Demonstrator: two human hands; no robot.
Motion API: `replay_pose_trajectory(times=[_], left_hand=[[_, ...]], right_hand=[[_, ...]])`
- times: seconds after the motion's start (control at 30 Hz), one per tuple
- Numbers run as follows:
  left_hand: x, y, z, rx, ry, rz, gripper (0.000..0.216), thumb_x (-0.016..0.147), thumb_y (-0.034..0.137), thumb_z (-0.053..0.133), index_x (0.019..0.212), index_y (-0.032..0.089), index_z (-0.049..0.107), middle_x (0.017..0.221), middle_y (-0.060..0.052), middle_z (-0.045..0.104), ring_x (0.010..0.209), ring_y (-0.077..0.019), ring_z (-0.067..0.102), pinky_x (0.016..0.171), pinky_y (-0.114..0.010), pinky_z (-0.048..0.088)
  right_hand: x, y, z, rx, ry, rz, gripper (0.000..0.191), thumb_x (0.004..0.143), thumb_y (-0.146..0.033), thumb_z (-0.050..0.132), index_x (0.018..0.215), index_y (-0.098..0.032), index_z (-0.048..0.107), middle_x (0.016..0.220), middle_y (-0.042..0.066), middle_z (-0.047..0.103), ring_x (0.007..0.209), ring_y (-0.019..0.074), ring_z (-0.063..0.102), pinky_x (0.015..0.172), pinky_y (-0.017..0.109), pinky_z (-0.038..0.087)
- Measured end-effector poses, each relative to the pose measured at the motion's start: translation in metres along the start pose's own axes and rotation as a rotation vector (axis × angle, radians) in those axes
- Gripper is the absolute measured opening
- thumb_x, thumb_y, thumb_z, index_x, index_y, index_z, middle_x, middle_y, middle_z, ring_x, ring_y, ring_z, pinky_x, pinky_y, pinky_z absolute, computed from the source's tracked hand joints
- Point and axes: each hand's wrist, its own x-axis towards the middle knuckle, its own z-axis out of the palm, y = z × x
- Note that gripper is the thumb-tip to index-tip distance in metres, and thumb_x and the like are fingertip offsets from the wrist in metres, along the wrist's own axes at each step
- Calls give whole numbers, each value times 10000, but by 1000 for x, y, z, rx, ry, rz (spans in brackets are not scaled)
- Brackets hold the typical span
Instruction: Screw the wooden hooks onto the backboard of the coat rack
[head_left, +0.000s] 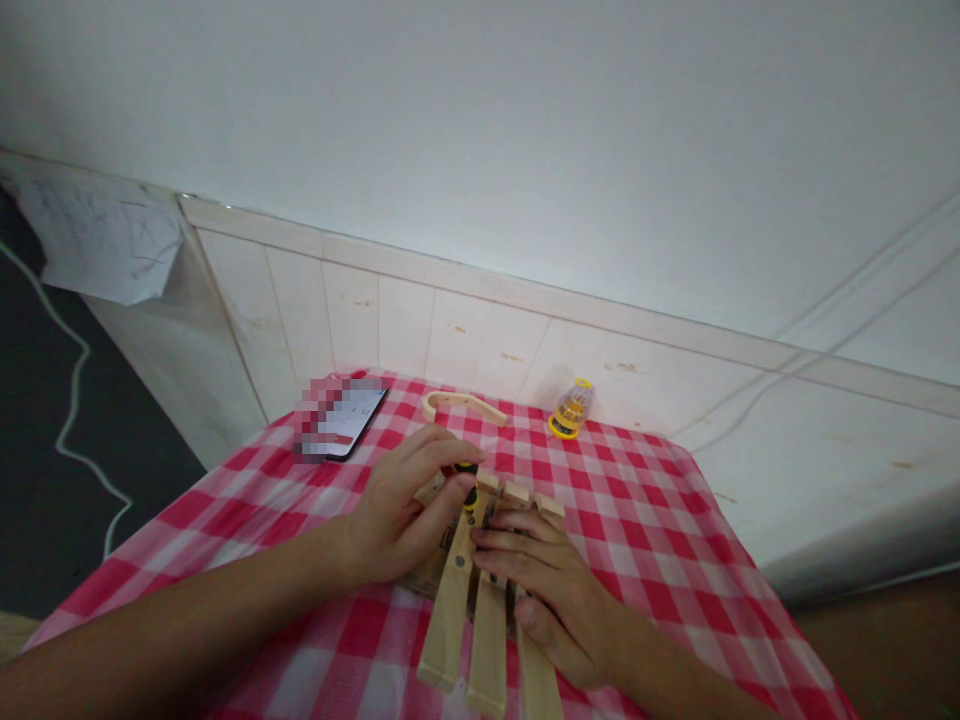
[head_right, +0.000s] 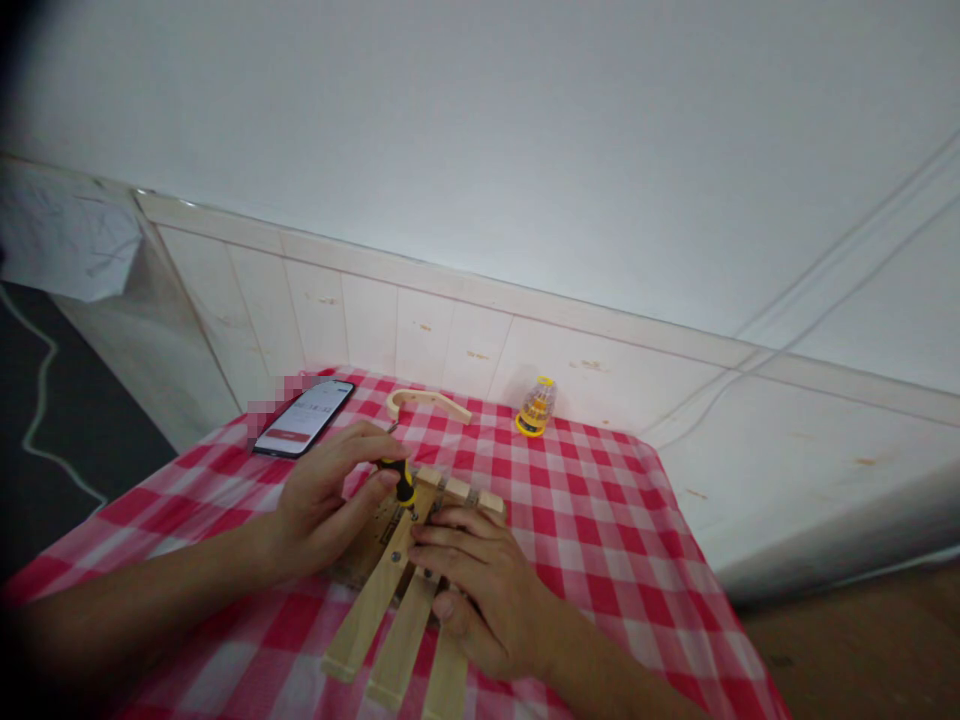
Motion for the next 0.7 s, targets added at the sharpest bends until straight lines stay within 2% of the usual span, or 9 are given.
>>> replay_pose_trajectory(times=[0.23, 0.43, 0.7], left_hand=[[-8, -3, 2, 12, 49, -26, 324, 983, 119, 540, 1295, 202, 564, 1001, -72, 662, 869, -178, 629, 776, -302, 531], [-8, -3, 2, 8, 43, -56, 246, 1016, 168, 507, 1246, 211, 583, 977, -75, 689, 860, -187, 657, 749, -303, 552], [-5, -2, 1, -9, 22, 28, 243, 987, 153, 536, 1224, 196, 574, 978, -84, 667, 869, -192, 651, 760, -305, 553]], right_hand=[[2, -1, -1, 15, 11, 2, 391, 1077, -386, 386, 1368, -215, 583, 1327, 114, 712, 1336, 245, 585, 1126, 453, 473], [3, -1, -2, 12, 6, -3, 383, 1065, -368, 403, 1370, -219, 581, 1320, 114, 714, 1333, 246, 586, 1122, 449, 476], [4, -2, -1, 20, 18, 1, 385, 1079, -378, 383, 1360, -215, 589, 1315, 119, 714, 1326, 243, 591, 1116, 451, 479]])
